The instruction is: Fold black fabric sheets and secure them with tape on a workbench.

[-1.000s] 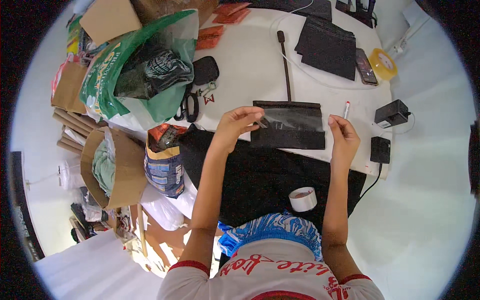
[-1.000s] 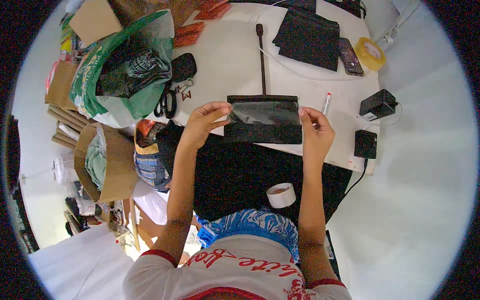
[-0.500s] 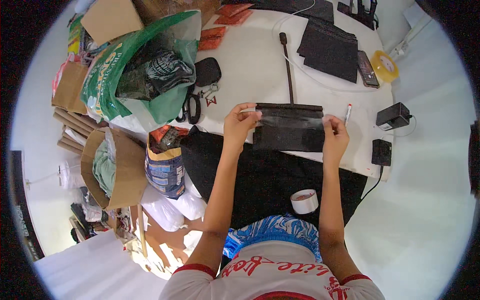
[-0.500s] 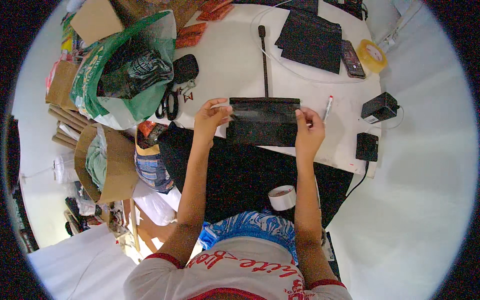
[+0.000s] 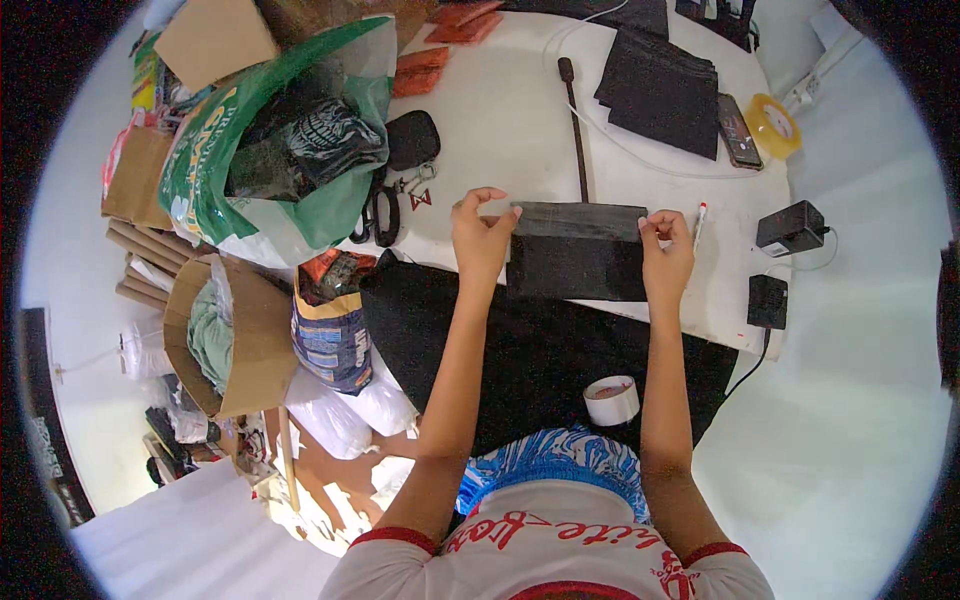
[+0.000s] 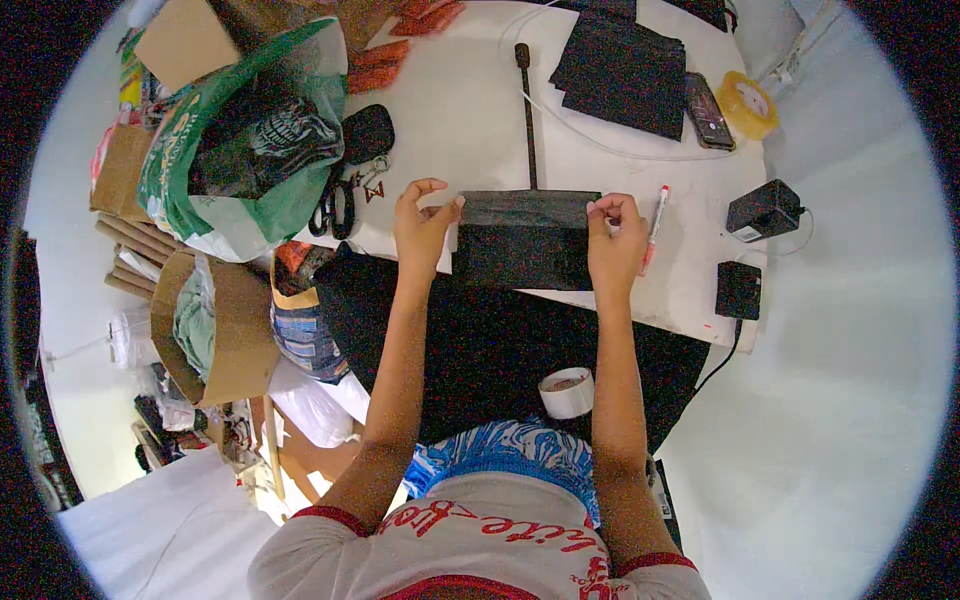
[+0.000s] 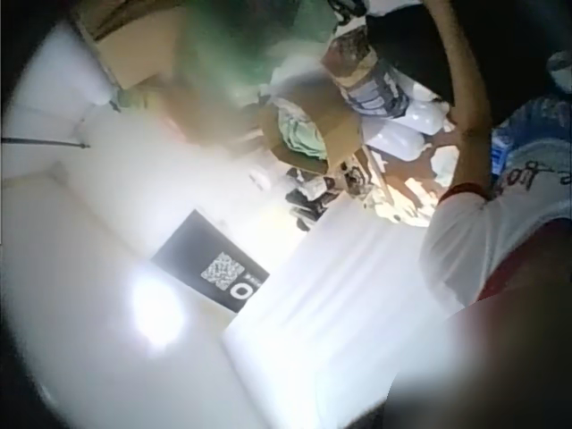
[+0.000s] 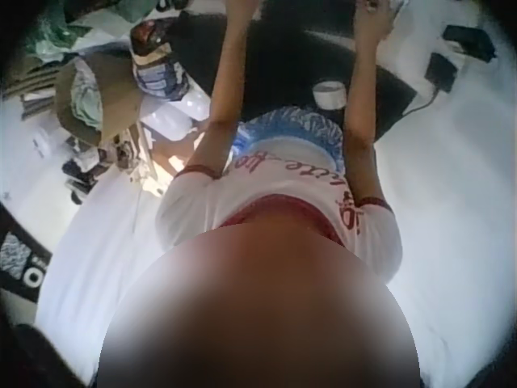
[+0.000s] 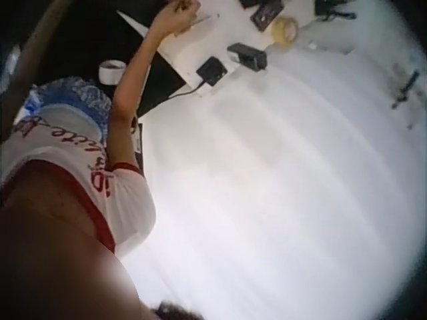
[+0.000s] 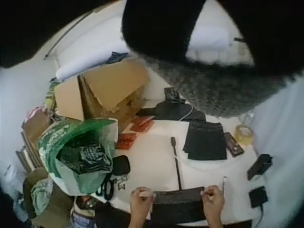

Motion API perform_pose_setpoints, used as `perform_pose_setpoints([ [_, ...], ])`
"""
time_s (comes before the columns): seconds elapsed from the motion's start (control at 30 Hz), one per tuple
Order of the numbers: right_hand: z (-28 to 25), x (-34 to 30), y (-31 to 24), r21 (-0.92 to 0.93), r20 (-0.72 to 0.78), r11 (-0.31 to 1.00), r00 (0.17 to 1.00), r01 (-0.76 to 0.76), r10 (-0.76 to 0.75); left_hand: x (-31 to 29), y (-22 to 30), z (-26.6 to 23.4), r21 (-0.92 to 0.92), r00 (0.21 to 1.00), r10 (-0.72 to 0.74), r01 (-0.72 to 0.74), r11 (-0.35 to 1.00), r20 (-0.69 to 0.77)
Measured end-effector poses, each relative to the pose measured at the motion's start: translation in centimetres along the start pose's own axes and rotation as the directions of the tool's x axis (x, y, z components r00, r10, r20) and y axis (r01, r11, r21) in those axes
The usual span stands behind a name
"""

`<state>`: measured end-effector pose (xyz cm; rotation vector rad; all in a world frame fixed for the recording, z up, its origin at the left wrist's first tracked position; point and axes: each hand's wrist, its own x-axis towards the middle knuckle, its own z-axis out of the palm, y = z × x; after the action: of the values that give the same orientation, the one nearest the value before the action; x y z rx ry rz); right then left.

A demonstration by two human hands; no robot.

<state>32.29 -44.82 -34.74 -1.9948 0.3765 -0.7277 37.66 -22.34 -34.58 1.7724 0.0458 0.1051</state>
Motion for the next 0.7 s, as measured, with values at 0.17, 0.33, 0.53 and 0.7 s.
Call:
perform_pose_setpoints([
  [0.17,0.0,0.4,1.5,-0.113,0.093,0.993,0.995,-0.024,0.034,-0.1,-0.9,1.3,0.096,0.996,0.052,-0.045,0.994,-0.077],
  [0.33,0.5,0.0,1.7,-0.243,0.093,0.961,0.989,0.135,-0.116,-0.2,-3.2,1.3,0.193,0.988,0.135,-0.119,0.974,-0.071],
  [0.53,0.3,-0.6,1.6,-0.46,0.137,0.854,0.969,0.244,-0.204,-1.1,-1.8,1.8,0.361,0.981,0.196,-0.181,0.915,-0.005],
  [0.7,-1.2,-0.7,-0.1,-0.645,0.026,0.737,0.969,0.204,-0.246,-3.1,0.1,1.5,0.773,0.908,0.42,-0.274,0.573,0.01],
])
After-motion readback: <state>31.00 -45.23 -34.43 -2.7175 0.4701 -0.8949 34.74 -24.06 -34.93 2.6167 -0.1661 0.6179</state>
